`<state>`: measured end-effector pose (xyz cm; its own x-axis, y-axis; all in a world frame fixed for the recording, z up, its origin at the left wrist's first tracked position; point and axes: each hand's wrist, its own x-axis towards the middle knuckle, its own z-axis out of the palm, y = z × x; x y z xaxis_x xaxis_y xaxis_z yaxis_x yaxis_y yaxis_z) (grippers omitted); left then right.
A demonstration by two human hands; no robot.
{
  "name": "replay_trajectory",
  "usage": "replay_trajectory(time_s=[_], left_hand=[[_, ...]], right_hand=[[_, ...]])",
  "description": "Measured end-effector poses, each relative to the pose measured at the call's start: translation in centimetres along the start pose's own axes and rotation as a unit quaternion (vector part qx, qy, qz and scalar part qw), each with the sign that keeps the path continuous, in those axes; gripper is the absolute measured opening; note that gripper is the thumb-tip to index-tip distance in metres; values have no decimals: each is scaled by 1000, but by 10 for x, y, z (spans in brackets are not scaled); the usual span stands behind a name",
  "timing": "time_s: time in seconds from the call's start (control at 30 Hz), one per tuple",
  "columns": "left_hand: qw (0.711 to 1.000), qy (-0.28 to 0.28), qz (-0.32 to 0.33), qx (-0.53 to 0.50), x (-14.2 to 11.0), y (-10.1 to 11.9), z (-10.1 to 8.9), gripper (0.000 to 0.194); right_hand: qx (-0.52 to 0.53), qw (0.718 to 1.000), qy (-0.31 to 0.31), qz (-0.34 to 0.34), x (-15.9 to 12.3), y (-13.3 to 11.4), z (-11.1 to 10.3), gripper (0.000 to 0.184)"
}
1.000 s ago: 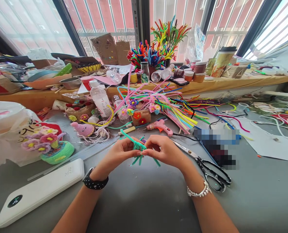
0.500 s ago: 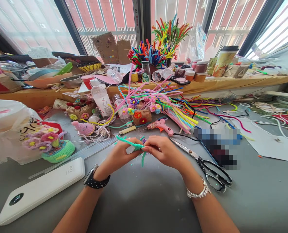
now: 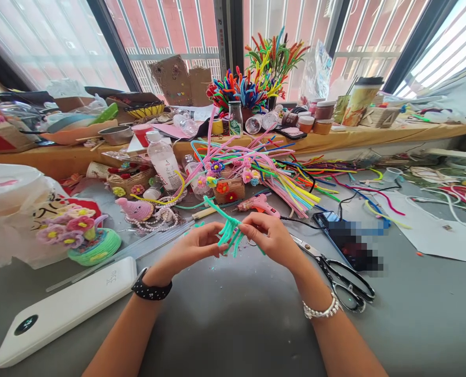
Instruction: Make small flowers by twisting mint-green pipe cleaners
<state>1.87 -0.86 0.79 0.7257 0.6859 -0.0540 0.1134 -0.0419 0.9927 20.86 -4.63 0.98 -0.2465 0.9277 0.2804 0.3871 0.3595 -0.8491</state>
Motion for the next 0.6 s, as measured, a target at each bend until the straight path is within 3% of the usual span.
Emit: replay_trajectory(time_s=[0.1,0.27,0.4,0.6], left_hand=[[998,-21,-57,-34,-2,1,-4,28],[970,-95,-115,-192,-4,-1,-1,24],[949,-142,-119,-254,-2,-6,-1,18],[936,-158,-111,-293,-2,-8,-7,17]], right_hand=[[9,1000,17,-12,-1,-1,0,25],[7,998,24,-50,-2,-4,2,22],[1,997,13,-80,-2,-4,3,21],[2,995,8,-103,-2,-4,3,18]])
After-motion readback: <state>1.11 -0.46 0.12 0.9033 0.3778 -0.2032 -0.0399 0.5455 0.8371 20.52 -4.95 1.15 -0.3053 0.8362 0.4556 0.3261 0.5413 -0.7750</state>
